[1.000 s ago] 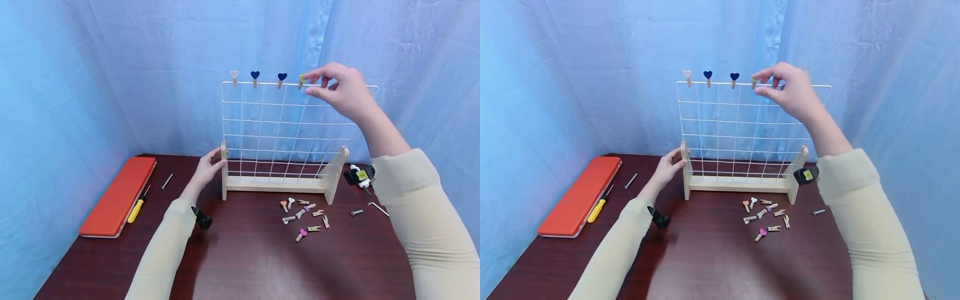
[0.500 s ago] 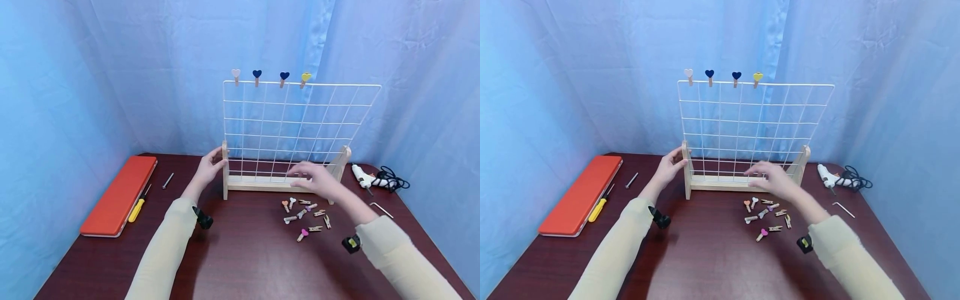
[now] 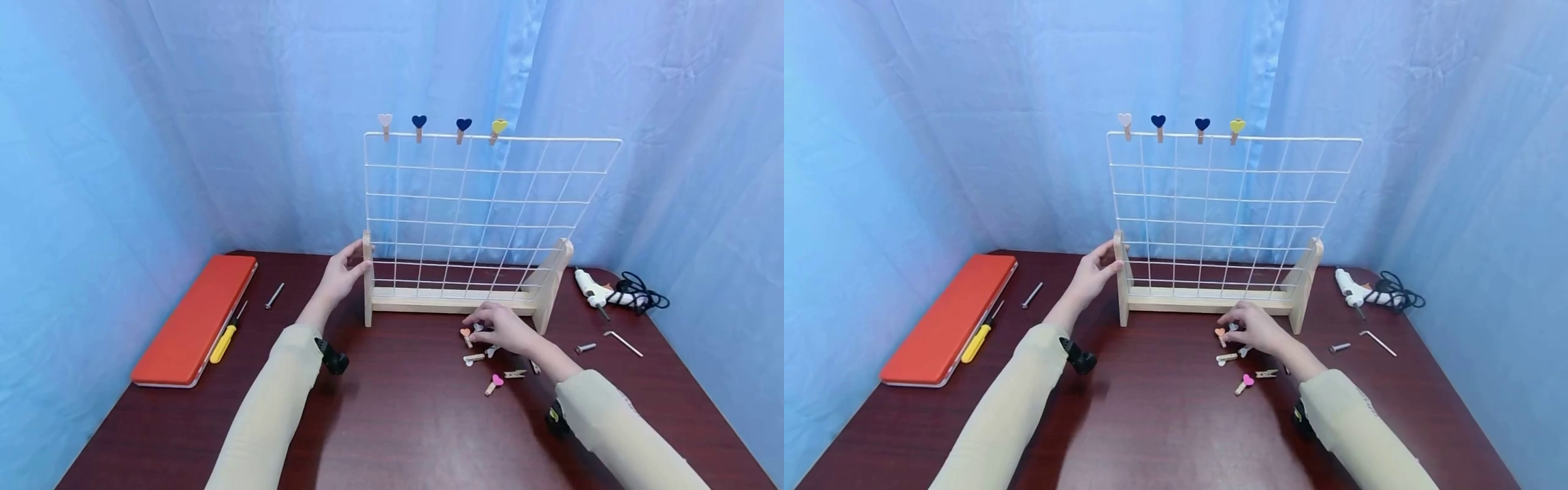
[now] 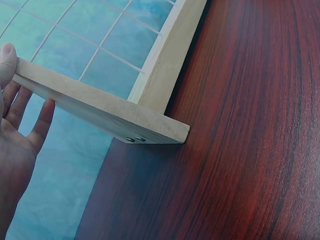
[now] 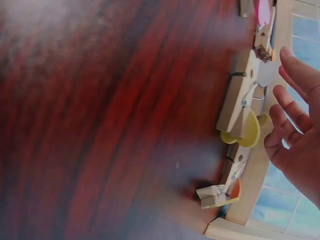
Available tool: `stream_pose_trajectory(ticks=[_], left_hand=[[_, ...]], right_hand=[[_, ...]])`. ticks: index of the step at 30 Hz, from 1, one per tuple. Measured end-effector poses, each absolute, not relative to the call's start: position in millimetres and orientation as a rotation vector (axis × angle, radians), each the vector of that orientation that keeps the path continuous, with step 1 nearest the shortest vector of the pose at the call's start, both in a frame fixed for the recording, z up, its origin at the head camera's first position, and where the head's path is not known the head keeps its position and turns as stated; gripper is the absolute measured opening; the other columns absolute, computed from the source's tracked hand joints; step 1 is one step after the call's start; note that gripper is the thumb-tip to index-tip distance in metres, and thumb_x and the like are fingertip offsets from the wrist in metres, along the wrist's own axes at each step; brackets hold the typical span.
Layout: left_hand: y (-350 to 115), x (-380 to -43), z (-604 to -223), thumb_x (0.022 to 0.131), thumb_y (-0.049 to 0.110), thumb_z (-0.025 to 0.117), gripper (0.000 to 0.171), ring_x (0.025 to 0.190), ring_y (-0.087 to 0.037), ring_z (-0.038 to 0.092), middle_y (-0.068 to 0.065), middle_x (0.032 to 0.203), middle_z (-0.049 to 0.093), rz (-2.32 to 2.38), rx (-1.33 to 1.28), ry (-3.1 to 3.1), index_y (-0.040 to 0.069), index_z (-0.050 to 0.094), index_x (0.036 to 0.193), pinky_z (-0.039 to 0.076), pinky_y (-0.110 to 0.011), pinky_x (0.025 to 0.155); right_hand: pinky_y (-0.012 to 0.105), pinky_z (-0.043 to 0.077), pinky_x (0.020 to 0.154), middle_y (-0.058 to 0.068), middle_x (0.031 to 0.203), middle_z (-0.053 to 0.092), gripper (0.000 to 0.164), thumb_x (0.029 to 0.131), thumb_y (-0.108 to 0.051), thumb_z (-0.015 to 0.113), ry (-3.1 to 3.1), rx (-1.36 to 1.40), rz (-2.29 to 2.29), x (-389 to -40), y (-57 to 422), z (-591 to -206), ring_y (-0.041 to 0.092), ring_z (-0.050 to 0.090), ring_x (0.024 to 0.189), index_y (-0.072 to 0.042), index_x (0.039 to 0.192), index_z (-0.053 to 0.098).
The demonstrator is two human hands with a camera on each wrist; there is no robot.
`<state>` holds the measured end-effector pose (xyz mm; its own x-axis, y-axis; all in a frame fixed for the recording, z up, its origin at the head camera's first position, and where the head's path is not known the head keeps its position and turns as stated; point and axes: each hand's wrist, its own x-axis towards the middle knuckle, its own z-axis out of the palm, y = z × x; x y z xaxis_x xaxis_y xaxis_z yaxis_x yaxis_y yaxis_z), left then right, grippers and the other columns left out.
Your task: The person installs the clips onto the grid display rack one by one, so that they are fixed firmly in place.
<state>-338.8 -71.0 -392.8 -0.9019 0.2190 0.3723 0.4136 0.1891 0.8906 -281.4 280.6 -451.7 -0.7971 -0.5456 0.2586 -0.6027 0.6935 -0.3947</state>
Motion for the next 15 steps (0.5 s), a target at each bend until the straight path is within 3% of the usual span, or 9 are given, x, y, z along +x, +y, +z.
stream_pose_trajectory(ticks=[8,15], left_hand=[[-72,-339,-393,0.085,0.011,0.058,0.049,0.112,-0.027,0.049,-0.019,0.122,0.053,-1.83,-0.645,-2.258,0.006,0.042,0.132,0.039,-0.043,0.092],[-71,-340,-393,0.086,0.011,0.058,0.049,0.112,-0.027,0.049,-0.02,0.124,0.051,-1.86,-0.639,-2.258,0.006,0.042,0.132,0.039,-0.043,0.093]], right_hand=[[0.026,0.042,0.064,-0.004,0.084,0.058,0.015,0.072,-0.023,0.074,-2.803,0.959,0.665,-286,272,-455,0.014,0.052,0.074,-0.018,0.085,0.069],[0.027,0.044,0.064,-0.015,0.072,0.061,0.008,0.074,-0.023,0.072,-2.834,0.862,0.753,-286,266,-453,0.007,0.052,0.067,-0.023,0.08,0.066]])
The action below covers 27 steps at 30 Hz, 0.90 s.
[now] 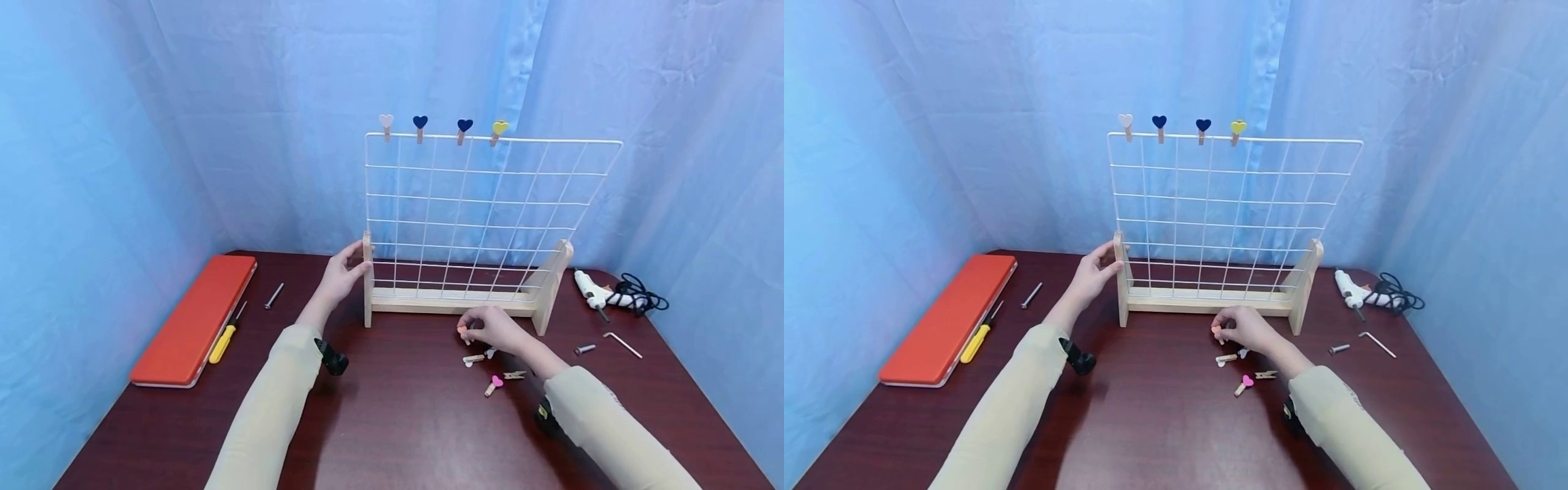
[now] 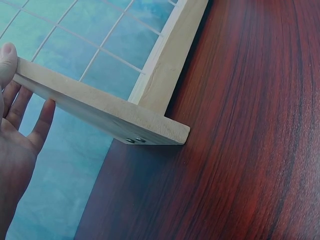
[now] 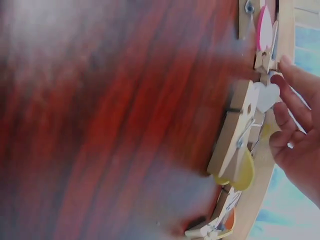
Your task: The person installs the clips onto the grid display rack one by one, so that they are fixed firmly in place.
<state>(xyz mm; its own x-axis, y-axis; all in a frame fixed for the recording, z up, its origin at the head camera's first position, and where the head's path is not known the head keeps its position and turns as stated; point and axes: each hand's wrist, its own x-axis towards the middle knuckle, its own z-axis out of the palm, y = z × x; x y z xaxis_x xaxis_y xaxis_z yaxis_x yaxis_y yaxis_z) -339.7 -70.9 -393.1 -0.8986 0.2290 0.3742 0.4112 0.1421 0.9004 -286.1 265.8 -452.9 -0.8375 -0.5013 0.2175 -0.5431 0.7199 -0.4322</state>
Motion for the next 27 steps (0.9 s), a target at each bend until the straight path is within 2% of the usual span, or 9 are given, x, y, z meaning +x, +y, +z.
stream_pose_trajectory(ticks=[4,7,12,18,20,22,24,27], left_hand=[[-72,-339,-394,0.086,0.009,0.058,0.048,0.111,-0.028,0.05,-0.02,0.123,0.052,-1.857,-0.643,-2.243,0.006,0.043,0.131,0.04,-0.044,0.092],[-72,-339,-394,0.085,0.012,0.058,0.048,0.11,-0.027,0.05,-0.019,0.122,0.053,-1.839,-0.655,-2.245,0.006,0.043,0.131,0.041,-0.042,0.09],[-71,-340,-394,0.084,0.018,0.059,0.051,0.109,-0.024,0.051,-0.016,0.121,0.054,-1.818,-0.663,-2.251,0.007,0.043,0.131,0.042,-0.038,0.089],[-69,-341,-393,0.086,0.011,0.058,0.049,0.109,-0.024,0.051,-0.013,0.121,0.056,-1.808,-0.657,-2.27,0.007,0.043,0.132,0.042,-0.039,0.09],[-69,-341,-392,0.086,0.01,0.058,0.048,0.109,-0.024,0.051,-0.013,0.121,0.056,-1.809,-0.653,-2.274,0.007,0.043,0.131,0.042,-0.04,0.09],[-69,-340,-391,0.086,0.01,0.058,0.048,0.109,-0.025,0.051,-0.013,0.12,0.056,-1.808,-0.649,-2.277,0.007,0.044,0.131,0.042,-0.04,0.09],[-70,-340,-391,0.085,0.013,0.058,0.048,0.109,-0.024,0.051,-0.013,0.12,0.056,-1.807,-0.645,-2.278,0.007,0.044,0.131,0.042,-0.04,0.09],[-72,-340,-392,0.085,0.015,0.059,0.049,0.108,-0.025,0.052,-0.016,0.12,0.055,-1.816,-0.656,-2.27,0.007,0.044,0.131,0.042,-0.041,0.09]], right_hand=[[0.022,0.044,0.059,-0.014,0.066,0.062,0.005,0.078,-0.027,0.068,-2.815,0.858,0.835,-280,259,-444,0.004,0.054,0.06,-0.023,0.08,0.066],[0.021,0.046,0.058,-0.011,0.07,0.065,0.013,0.079,-0.025,0.067,-2.796,0.863,0.909,-271,253,-423,0.006,0.059,0.061,-0.018,0.089,0.067],[0.026,0.05,0.063,-0.004,0.082,0.07,0.024,0.076,-0.022,0.07,-2.727,0.777,0.942,-261,251,-364,0.006,0.063,0.07,-0.014,0.098,0.069],[0.018,0.049,0.061,-0.004,0.091,0.068,0.019,0.076,-0.03,0.068,-2.624,0.581,1.0,-253,265,-280,0.004,0.061,0.074,-0.02,0.093,0.07],[0.017,0.046,0.056,-0.007,0.09,0.067,0.02,0.076,-0.029,0.069,-2.567,0.519,1.024,-249,269,-250,0.004,0.06,0.069,-0.018,0.093,0.07],[0.018,0.038,0.045,-0.011,0.086,0.068,0.023,0.077,-0.026,0.069,-2.5,0.457,1.082,-245,271,-219,0.004,0.054,0.055,-0.013,0.095,0.07],[0.023,0.029,0.038,-0.014,0.08,0.068,0.023,0.076,-0.022,0.07,-2.409,0.413,1.154,-241,271,-192,0.004,0.05,0.049,-0.007,0.094,0.07],[0.029,0.016,0.036,-0.017,0.072,0.067,0.023,0.074,-0.018,0.072,-2.275,0.363,1.22,-243,273,-162,0.005,0.034,0.039,-0.003,0.092,0.07]])
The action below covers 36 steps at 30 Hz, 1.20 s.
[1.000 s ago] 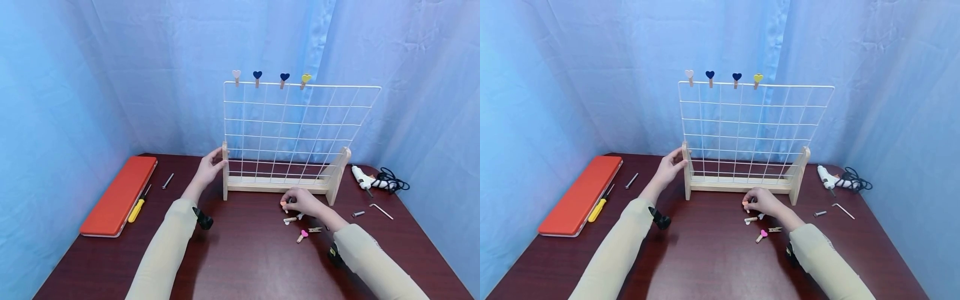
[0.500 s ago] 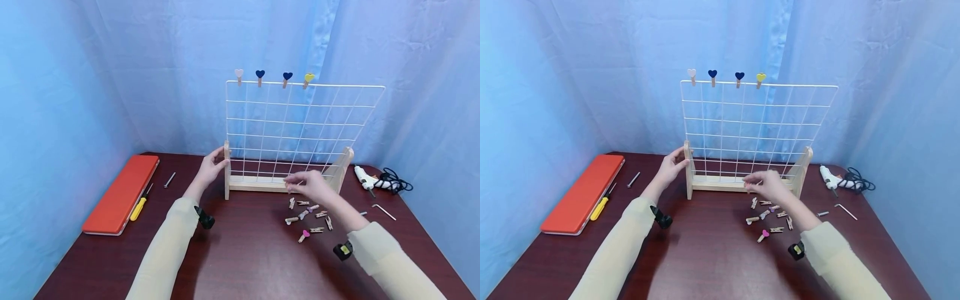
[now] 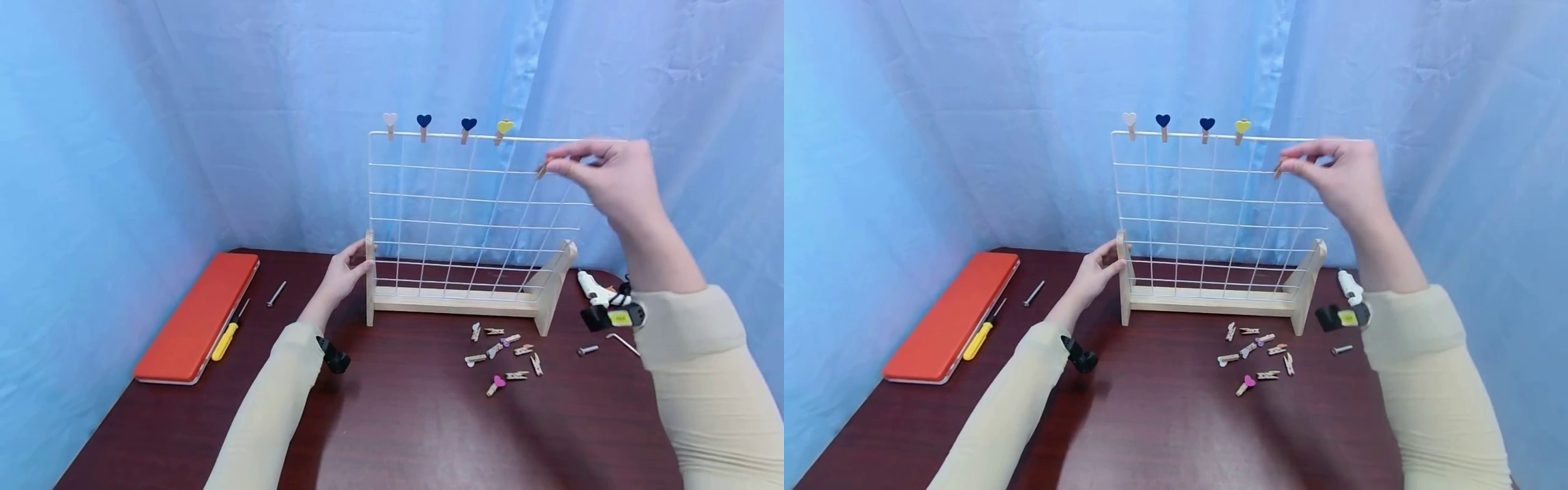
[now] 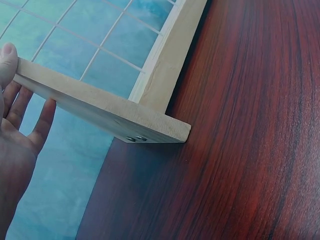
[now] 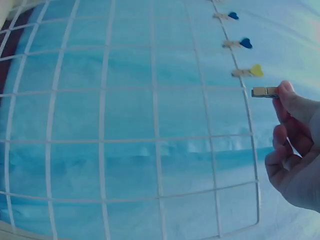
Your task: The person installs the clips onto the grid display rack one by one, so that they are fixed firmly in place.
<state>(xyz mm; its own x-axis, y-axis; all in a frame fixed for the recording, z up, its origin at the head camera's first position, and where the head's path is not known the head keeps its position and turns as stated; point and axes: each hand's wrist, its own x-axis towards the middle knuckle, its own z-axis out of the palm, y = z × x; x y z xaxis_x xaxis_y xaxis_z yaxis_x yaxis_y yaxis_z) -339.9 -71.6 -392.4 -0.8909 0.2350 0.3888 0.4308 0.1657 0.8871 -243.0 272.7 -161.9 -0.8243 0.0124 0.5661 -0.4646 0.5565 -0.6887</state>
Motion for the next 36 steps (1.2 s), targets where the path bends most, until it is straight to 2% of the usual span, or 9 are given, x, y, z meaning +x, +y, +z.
stream_pose_trajectory(ticks=[4,8,11,15,21,25,30,36], left_hand=[[-73,-340,-394,0.085,0.017,0.059,0.05,0.107,-0.026,0.052,-0.019,0.121,0.054,-1.818,-0.659,-2.268,0.008,0.044,0.131,0.042,-0.042,0.089],[-72,-339,-393,0.085,0.017,0.059,0.05,0.107,-0.026,0.052,-0.018,0.121,0.054,-1.809,-0.657,-2.269,0.008,0.043,0.132,0.043,-0.04,0.088],[-71,-340,-393,0.085,0.017,0.059,0.051,0.107,-0.026,0.052,-0.018,0.121,0.054,-1.812,-0.669,-2.262,0.006,0.043,0.132,0.043,-0.039,0.087],[-71,-339,-393,0.084,0.02,0.059,0.052,0.109,-0.026,0.051,-0.019,0.122,0.053,-1.817,-0.669,-2.263,0.006,0.043,0.131,0.042,-0.041,0.089],[-71,-337,-392,0.085,0.016,0.059,0.05,0.109,-0.024,0.051,-0.013,0.121,0.055,-1.809,-0.642,-2.276,0.008,0.043,0.132,0.043,-0.039,0.089],[-73,-337,-392,0.085,0.013,0.059,0.049,0.107,-0.025,0.052,-0.014,0.12,0.055,-1.813,-0.641,-2.272,0.008,0.043,0.132,0.043,-0.039,0.088],[-73,-338,-393,0.084,0.018,0.059,0.051,0.106,-0.025,0.052,-0.015,0.12,0.055,-1.817,-0.66,-2.266,0.007,0.043,0.132,0.044,-0.039,0.087],[-72,-338,-394,0.084,0.018,0.059,0.051,0.105,-0.025,0.052,-0.015,0.12,0.055,-1.809,-0.67,-2.265,0.005,0.043,0.131,0.044,-0.038,0.086]], right_hand=[[0.031,0.011,0.041,-0.015,0.068,0.066,0.024,0.072,-0.022,0.073,-2.199,0.283,1.26,-257,279,-143,0.009,0.029,0.047,-0.008,0.091,0.072],[0.026,0.018,0.048,-0.012,0.069,0.066,0.026,0.07,-0.024,0.073,-2.218,0.221,1.311,-270,282,-135,0.006,0.043,0.07,-0.01,0.092,0.072],[0.022,0.024,0.054,-0.011,0.07,0.067,0.026,0.07,-0.024,0.074,-2.229,0.21,1.348,-277,282,-134,0.006,0.048,0.081,-0.01,0.092,0.072],[0.021,0.027,0.055,-0.01,0.071,0.066,0.027,0.07,-0.026,0.073,-2.25,0.19,1.348,-283,282,-134,0.006,0.048,0.079,-0.011,0.093,0.072],[0.023,0.026,0.057,-0.012,0.072,0.065,0.029,0.071,-0.03,0.072,-2.306,0.195,1.264,-290,283,-134,0.006,0.047,0.077,-0.014,0.095,0.072],[0.026,0.023,0.052,-0.014,0.071,0.064,0.029,0.073,-0.032,0.07,-2.335,0.234,1.165,-292,283,-135,0.007,0.044,0.072,-0.015,0.097,0.072],[0.027,0.021,0.046,-0.013,0.071,0.061,0.029,0.075,-0.031,0.069,-2.321,0.298,1.086,-292,283,-138,0.009,0.039,0.065,-0.014,0.099,0.071],[0.023,0.026,0.044,-0.014,0.085,0.063,0.031,0.075,-0.027,0.07,-2.257,0.351,1.04,-283,285,-140,0.008,0.04,0.064,-0.019,0.105,0.068]])
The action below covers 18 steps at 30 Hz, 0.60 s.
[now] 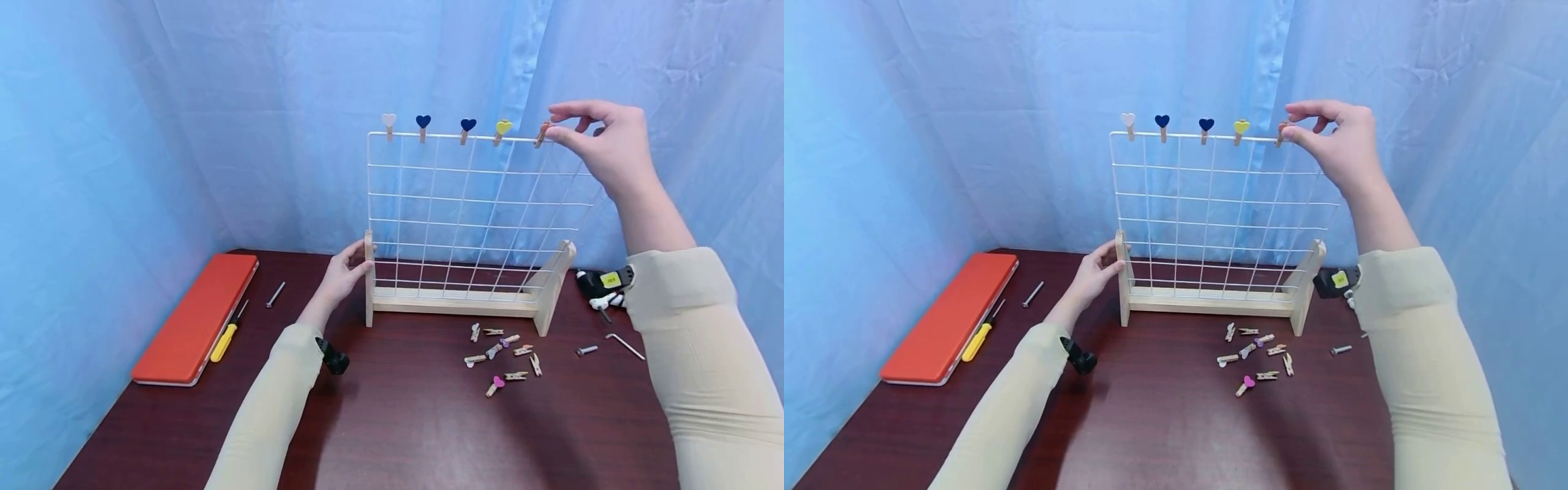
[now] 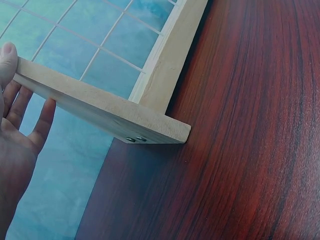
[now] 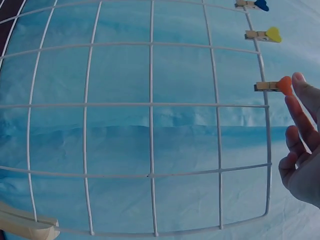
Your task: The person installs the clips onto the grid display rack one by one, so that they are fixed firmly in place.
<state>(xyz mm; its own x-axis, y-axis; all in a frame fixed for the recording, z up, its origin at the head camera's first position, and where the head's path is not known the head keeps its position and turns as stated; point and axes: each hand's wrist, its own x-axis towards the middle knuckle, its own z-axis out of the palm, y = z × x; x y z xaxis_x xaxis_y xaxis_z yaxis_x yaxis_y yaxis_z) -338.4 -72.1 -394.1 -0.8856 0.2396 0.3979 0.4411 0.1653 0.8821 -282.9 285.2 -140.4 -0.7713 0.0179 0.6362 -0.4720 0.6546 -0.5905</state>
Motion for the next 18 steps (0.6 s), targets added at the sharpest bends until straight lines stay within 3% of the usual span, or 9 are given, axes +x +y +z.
stream_pose_trajectory(ticks=[4,8,18], left_hand=[[-70,-337,-394,0.085,0.018,0.059,0.051,0.105,-0.024,0.052,-0.014,0.12,0.055,-1.818,-0.666,-2.262,0.006,0.043,0.131,0.043,-0.038,0.086],[-69,-336,-393,0.084,0.021,0.059,0.052,0.106,-0.025,0.052,-0.016,0.121,0.055,-1.815,-0.665,-2.274,0.005,0.043,0.131,0.043,-0.039,0.087],[-71,-336,-392,0.085,0.015,0.058,0.05,0.108,-0.025,0.051,-0.014,0.121,0.055,-1.825,-0.657,-2.264,0.004,0.043,0.131,0.042,-0.042,0.089]], right_hand=[[0.023,0.024,0.041,-0.008,0.083,0.06,0.031,0.074,-0.024,0.072,-2.221,0.362,1.028,-269,287,-147,0.008,0.036,0.051,-0.016,0.104,0.068],[0.024,0.023,0.039,-0.01,0.077,0.059,0.029,0.075,-0.022,0.072,-2.258,0.42,0.963,-256,288,-173,0.01,0.031,0.044,-0.012,0.102,0.069],[0.018,0.039,0.062,-0.012,0.096,0.064,0.024,0.075,-0.025,0.071,-2.491,0.745,0.736,-243,290,-309,0.0,0.048,0.081,-0.024,0.099,0.068]])
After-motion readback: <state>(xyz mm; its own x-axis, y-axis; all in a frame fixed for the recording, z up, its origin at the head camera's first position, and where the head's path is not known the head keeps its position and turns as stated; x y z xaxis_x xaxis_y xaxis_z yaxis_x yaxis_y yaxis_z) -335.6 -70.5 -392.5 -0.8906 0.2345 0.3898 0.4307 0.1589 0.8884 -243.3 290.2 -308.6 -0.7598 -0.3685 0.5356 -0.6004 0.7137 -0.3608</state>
